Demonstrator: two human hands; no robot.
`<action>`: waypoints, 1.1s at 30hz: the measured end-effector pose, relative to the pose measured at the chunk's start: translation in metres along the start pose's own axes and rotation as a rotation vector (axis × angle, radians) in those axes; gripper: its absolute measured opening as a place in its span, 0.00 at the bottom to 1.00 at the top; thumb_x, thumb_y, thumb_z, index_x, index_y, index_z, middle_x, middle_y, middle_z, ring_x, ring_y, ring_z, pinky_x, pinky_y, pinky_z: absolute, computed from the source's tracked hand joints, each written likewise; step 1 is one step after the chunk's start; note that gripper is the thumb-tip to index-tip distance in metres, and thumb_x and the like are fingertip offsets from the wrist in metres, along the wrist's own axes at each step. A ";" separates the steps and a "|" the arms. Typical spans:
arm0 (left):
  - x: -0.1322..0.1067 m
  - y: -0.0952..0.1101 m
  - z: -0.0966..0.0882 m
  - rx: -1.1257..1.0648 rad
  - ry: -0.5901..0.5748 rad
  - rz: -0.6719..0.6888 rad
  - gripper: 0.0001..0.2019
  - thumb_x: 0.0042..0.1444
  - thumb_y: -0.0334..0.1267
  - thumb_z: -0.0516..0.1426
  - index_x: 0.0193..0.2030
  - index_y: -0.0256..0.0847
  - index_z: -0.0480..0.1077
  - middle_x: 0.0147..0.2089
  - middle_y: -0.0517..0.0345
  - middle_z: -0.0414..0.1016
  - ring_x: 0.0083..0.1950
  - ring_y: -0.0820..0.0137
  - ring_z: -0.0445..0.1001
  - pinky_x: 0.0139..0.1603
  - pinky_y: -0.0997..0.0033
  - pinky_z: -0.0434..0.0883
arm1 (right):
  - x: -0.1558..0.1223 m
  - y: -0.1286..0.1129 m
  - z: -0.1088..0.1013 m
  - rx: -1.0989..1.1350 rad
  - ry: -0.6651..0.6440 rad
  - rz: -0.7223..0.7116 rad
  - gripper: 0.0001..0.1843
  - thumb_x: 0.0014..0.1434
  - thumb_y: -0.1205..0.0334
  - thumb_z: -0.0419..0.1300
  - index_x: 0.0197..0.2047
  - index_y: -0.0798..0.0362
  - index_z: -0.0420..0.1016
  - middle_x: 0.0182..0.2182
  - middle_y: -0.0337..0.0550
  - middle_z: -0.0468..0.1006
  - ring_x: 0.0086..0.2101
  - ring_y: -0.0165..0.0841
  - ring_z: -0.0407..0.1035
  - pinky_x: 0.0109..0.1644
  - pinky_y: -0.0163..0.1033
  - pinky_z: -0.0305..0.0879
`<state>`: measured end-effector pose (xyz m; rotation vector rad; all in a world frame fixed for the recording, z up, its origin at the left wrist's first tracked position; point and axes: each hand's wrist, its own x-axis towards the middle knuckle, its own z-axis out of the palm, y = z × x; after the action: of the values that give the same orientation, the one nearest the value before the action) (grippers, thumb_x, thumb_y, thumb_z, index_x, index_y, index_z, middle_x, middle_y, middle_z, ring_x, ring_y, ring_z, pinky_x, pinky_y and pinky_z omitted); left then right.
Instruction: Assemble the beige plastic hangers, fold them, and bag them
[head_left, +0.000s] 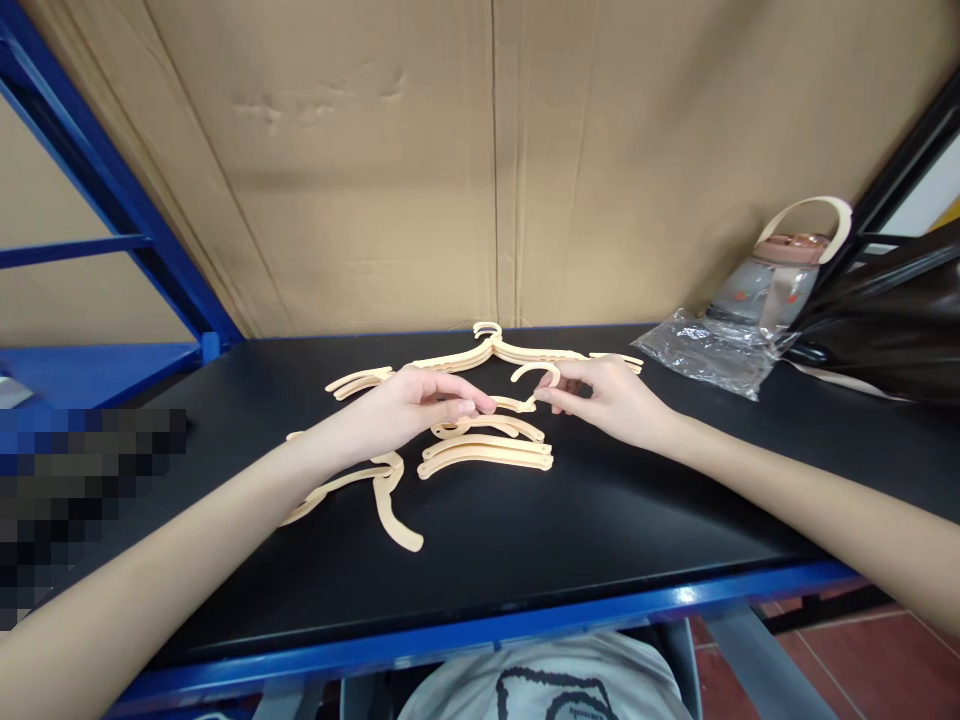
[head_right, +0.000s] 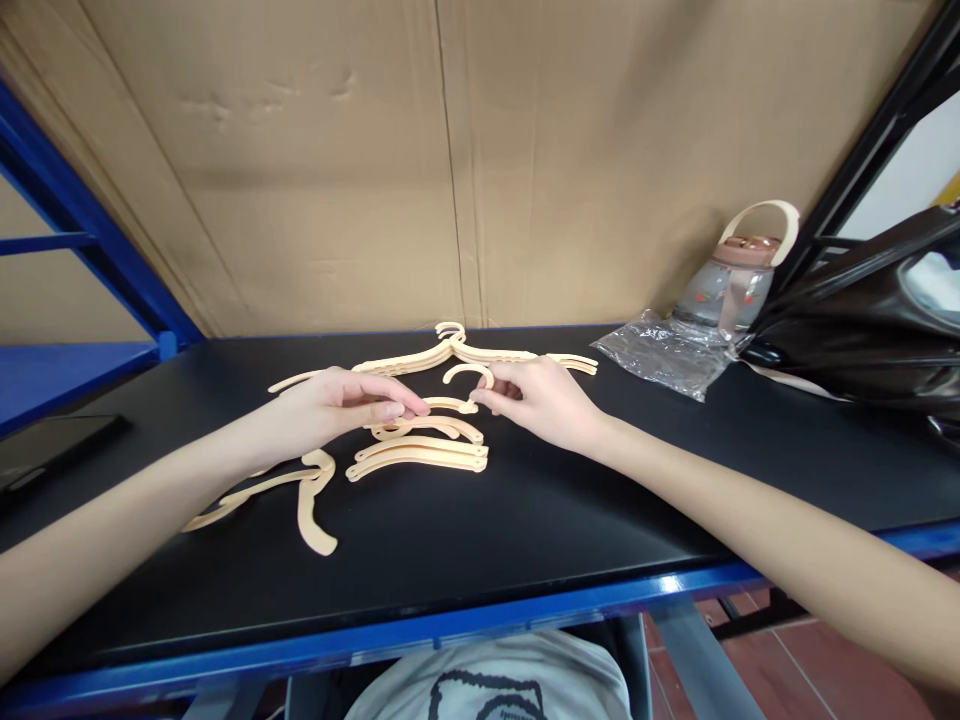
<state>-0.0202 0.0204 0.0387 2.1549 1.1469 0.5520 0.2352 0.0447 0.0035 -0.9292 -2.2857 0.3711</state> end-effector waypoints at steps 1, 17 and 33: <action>0.000 0.000 0.000 0.000 0.001 -0.004 0.11 0.59 0.41 0.55 0.41 0.42 0.77 0.43 0.59 0.81 0.44 0.68 0.77 0.45 0.71 0.72 | 0.000 0.000 0.000 0.000 0.000 -0.001 0.11 0.63 0.55 0.57 0.34 0.52 0.76 0.24 0.36 0.77 0.25 0.29 0.70 0.33 0.34 0.62; -0.001 -0.017 -0.022 0.509 0.246 -0.104 0.15 0.56 0.39 0.47 0.32 0.43 0.74 0.35 0.62 0.80 0.32 0.69 0.72 0.34 0.70 0.65 | 0.000 0.004 0.000 -0.016 -0.014 -0.003 0.12 0.63 0.54 0.57 0.34 0.52 0.76 0.25 0.36 0.78 0.26 0.29 0.70 0.32 0.34 0.61; -0.002 -0.019 -0.020 0.706 0.216 -0.099 0.16 0.59 0.43 0.47 0.41 0.47 0.75 0.41 0.60 0.80 0.38 0.64 0.74 0.34 0.70 0.64 | 0.000 0.003 -0.001 -0.008 -0.024 0.017 0.11 0.63 0.56 0.58 0.32 0.52 0.75 0.25 0.36 0.78 0.26 0.29 0.70 0.33 0.34 0.61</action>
<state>-0.0446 0.0336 0.0395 2.6397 1.7562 0.3704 0.2368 0.0467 0.0031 -0.9540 -2.3039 0.3826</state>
